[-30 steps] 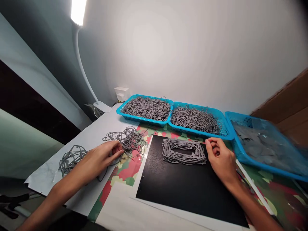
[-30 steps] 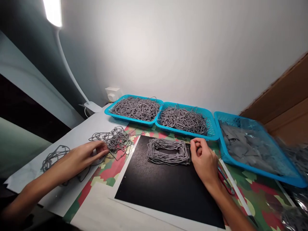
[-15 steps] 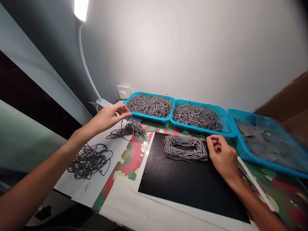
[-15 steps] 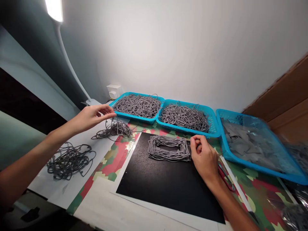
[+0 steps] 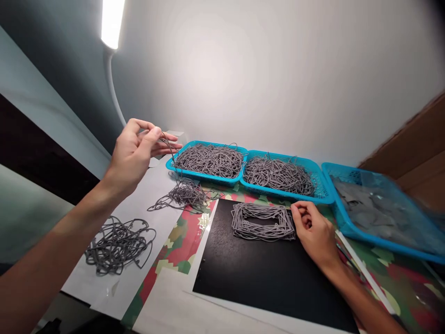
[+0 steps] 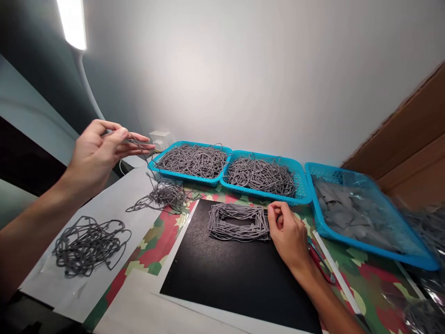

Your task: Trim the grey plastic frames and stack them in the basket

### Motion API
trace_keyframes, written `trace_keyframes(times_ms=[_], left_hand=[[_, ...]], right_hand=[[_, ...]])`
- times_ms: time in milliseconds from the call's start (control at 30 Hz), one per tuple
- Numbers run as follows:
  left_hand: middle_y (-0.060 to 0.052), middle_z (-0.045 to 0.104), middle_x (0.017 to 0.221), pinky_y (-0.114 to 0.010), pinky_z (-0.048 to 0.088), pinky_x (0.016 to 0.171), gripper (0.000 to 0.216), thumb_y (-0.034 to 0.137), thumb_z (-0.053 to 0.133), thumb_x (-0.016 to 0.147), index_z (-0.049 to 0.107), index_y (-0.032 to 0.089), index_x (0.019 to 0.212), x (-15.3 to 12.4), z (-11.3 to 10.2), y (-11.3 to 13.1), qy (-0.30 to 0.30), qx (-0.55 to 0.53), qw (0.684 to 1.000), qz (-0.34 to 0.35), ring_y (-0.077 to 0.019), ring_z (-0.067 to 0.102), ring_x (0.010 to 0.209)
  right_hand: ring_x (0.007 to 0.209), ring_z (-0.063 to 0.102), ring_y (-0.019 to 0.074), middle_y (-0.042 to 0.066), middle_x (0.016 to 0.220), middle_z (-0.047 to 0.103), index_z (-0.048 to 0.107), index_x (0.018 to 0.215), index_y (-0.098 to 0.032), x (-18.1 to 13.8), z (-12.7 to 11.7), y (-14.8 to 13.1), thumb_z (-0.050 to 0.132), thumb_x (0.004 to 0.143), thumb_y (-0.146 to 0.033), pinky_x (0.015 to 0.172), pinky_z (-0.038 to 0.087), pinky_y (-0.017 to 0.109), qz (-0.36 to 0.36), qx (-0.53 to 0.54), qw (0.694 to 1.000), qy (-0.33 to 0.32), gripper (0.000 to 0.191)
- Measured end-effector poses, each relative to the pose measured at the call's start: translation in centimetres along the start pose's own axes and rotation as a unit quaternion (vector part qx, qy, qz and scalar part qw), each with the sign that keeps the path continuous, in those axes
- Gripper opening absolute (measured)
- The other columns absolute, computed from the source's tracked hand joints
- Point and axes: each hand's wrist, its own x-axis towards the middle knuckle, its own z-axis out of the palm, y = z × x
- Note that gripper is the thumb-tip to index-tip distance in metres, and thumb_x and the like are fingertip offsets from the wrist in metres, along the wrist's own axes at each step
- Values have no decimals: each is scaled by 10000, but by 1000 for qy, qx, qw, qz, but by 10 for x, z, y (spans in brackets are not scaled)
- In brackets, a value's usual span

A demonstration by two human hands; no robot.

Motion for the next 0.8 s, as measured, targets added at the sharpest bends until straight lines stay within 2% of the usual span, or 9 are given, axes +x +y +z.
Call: trace_keyframes(times_ms=[133, 267, 367, 500, 533, 633, 733, 767, 800], left_hand=[[23, 810, 815, -366, 701, 743, 276, 311, 796, 999, 527, 257, 976, 4, 5, 25, 55, -73, 995, 30, -210, 847, 759], [82, 718, 718, -330, 681, 746, 246, 221, 839, 946, 593, 213, 949, 23, 12, 37, 103, -85, 977, 168, -136, 778, 680], [67, 677, 733, -300, 638, 766, 185, 128, 825, 926, 642, 157, 911, 33, 19, 39, 120, -64, 957, 258, -106, 759, 695], [36, 705, 812, -289, 595, 867, 132, 59, 709, 1003, 700, 156, 913, 9, 30, 60, 110, -16, 953, 283, -90, 737, 792], [53, 683, 766, -268, 585, 797, 159, 60, 707, 1006, 704, 177, 897, -4, 33, 69, 102, -9, 951, 292, -86, 714, 740], [70, 693, 731, -236, 553, 612, 147, 177, 743, 1042, 722, 231, 908, -48, 44, 93, -28, 24, 973, 228, -90, 661, 631], [86, 705, 724, -212, 525, 571, 119, 223, 763, 1062, 744, 264, 953, -82, 59, 105, -234, 10, 959, 160, -81, 650, 604], [82, 723, 757, -206, 527, 589, 107, 223, 763, 1070, 749, 267, 973, -89, 65, 106, -280, -2, 950, 139, -82, 659, 636], [76, 732, 784, -201, 529, 609, 104, 221, 757, 1077, 749, 265, 983, -93, 70, 105, -315, -16, 941, 123, -84, 665, 671]], right_hand=[[555, 614, 151, 3, 770, 723, 718, 1014, -222, -1, 0, 0, 600, 1114, -458, 597, 434, 283, -4, 4, 1000, 10, 283], [563, 602, 154, 2, 760, 709, 718, 1027, -213, -1, 0, -2, 609, 1119, -450, 604, 441, 284, -6, 11, 999, 31, 276], [560, 590, 153, -1, 751, 698, 721, 1018, -211, 0, 1, -3, 631, 1113, -438, 599, 445, 284, -10, 20, 999, 49, 263], [562, 589, 150, 0, 757, 688, 716, 1021, -208, 1, -5, -8, 643, 1116, -425, 594, 476, 281, -22, 45, 996, 76, 248], [579, 606, 153, 2, 767, 693, 713, 1028, -211, 1, -10, -12, 639, 1122, -431, 604, 494, 278, -29, 56, 995, 76, 250], [688, 686, 172, 8, 843, 727, 709, 1152, -237, -2, -26, -40, 595, 1137, -558, 667, 572, 275, -62, 103, 992, 29, 341], [930, 741, 218, 73, 1131, 759, 601, 1514, -247, -7, -41, -79, 556, 1044, -833, 845, 651, 330, -108, 239, 957, -123, 753], [1030, 751, 229, 81, 1216, 762, 588, 1549, -259, -7, -45, -90, 644, 1024, -797, 931, 646, 340, -115, 265, 941, -178, 753], [1073, 754, 219, 61, 1223, 776, 644, 1484, -284, -7, -50, -100, 698, 1051, -693, 971, 631, 322, -119, 287, 923, -227, 598]])
